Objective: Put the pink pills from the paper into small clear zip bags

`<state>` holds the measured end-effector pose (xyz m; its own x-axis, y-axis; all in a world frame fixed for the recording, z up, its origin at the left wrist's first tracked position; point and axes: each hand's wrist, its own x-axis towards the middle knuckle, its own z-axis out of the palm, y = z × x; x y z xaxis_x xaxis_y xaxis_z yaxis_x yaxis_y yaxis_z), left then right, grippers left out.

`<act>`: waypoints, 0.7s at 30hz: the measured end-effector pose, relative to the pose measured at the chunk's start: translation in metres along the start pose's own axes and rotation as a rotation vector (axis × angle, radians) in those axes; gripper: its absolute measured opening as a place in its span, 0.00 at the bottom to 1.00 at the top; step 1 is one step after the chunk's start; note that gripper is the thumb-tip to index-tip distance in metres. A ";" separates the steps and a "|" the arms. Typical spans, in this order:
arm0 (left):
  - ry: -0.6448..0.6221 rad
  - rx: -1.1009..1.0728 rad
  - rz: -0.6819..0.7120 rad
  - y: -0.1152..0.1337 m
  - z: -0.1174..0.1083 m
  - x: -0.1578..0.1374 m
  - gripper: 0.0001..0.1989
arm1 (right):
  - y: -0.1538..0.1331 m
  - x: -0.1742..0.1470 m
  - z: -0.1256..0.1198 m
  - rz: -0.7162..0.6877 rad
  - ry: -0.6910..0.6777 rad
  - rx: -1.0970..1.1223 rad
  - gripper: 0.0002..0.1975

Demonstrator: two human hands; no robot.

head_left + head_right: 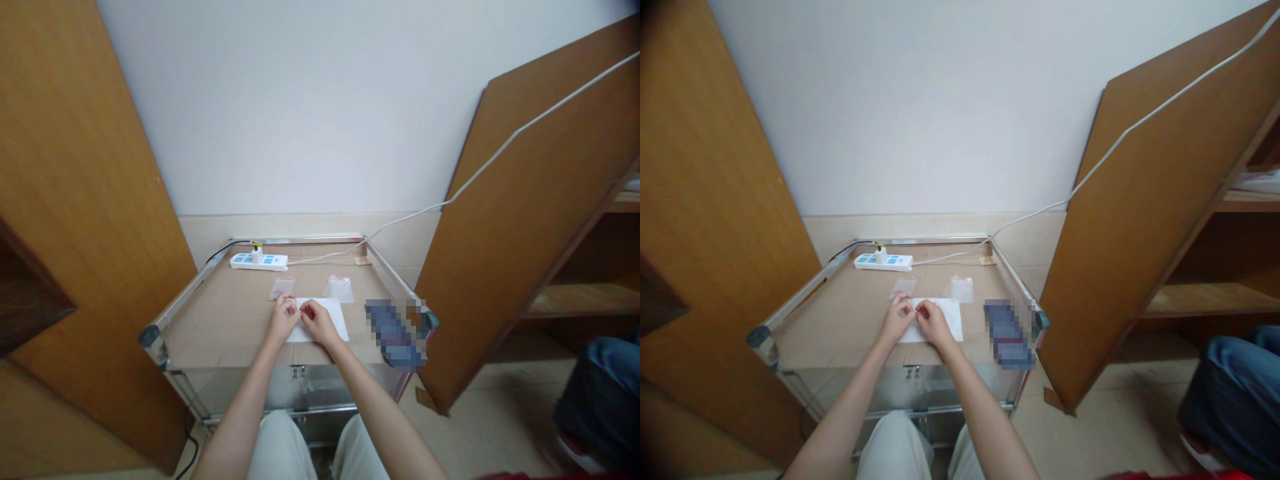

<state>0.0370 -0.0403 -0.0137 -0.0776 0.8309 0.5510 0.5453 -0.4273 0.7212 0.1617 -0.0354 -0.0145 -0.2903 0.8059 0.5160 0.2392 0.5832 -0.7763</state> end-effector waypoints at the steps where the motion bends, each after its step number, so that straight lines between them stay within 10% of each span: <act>1: -0.002 0.006 0.002 0.000 0.000 0.000 0.05 | 0.000 0.000 0.001 -0.012 -0.001 -0.012 0.05; 21: 0.006 0.002 0.023 0.000 -0.001 0.000 0.06 | 0.007 0.001 -0.001 -0.056 0.094 -0.113 0.10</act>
<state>0.0360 -0.0410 -0.0133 -0.0701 0.8185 0.5702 0.5490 -0.4456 0.7071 0.1637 -0.0308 -0.0188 -0.2190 0.7749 0.5929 0.3298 0.6307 -0.7025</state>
